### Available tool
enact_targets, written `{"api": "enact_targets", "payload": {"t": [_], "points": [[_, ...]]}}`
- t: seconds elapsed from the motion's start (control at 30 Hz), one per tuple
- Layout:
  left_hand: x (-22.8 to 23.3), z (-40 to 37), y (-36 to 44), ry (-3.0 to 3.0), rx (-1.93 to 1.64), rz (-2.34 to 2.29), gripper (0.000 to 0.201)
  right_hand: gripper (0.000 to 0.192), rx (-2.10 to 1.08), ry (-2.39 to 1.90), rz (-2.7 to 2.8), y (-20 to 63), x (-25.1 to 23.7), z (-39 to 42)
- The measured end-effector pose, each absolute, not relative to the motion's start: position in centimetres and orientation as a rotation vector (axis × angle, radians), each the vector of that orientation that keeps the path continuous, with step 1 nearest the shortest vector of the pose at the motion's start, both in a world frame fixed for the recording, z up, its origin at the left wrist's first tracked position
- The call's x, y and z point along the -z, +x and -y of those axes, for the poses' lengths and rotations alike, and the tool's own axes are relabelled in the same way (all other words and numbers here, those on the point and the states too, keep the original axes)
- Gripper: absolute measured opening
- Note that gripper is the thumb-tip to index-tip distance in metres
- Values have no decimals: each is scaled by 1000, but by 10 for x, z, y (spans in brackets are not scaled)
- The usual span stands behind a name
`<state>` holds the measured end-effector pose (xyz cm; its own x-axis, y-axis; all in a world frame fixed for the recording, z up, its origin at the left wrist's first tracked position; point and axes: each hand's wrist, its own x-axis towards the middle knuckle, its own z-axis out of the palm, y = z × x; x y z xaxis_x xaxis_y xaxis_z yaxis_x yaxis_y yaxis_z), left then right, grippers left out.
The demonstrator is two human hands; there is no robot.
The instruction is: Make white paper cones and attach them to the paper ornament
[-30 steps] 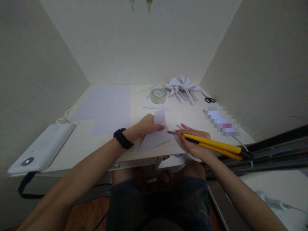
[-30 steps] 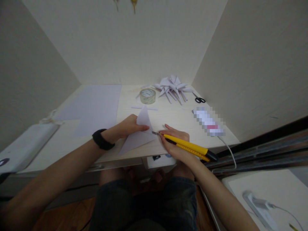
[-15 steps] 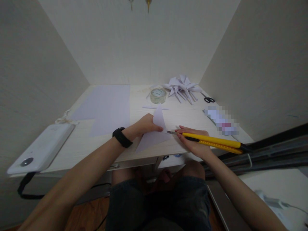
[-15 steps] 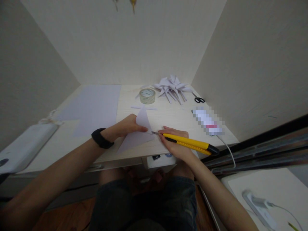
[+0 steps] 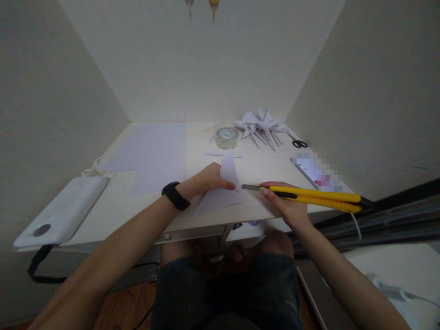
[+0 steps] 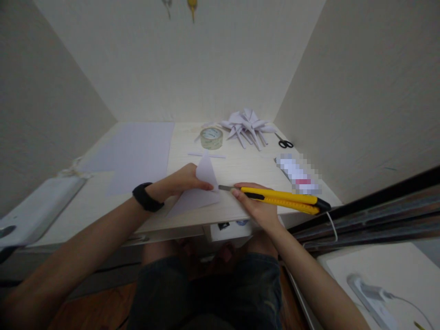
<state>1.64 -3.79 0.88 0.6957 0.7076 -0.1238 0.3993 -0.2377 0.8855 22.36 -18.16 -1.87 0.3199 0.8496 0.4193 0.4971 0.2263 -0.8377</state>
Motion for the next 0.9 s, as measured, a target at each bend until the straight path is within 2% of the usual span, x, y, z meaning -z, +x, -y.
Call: {"api": "enact_targets", "payload": {"t": [0.2,0.33,0.5,0.57,0.63,0.77,0.9], "points": [[-6,37,17,1884,-381,-897,34,18,-331,-1382,1475,224,18,189],[-5,37,17,1906,-373,-933,35,20,-267,-1420,1315,221,18,188],[-14,33,15,1909,-354,-652,48,25,-464,-1303,1044,227,32,173],[-22,27,12,1866,-284,-512,51,28,-570,-1194,905,229,37,168],[-31,20,8,1836,-183,-461,46,30,-654,-1097,780,230,37,164],[-51,4,6,1804,141,-534,34,32,-788,-991,703,232,32,165],[-56,0,20,1984,303,-577,38,29,-854,-923,712,235,31,167]]}}
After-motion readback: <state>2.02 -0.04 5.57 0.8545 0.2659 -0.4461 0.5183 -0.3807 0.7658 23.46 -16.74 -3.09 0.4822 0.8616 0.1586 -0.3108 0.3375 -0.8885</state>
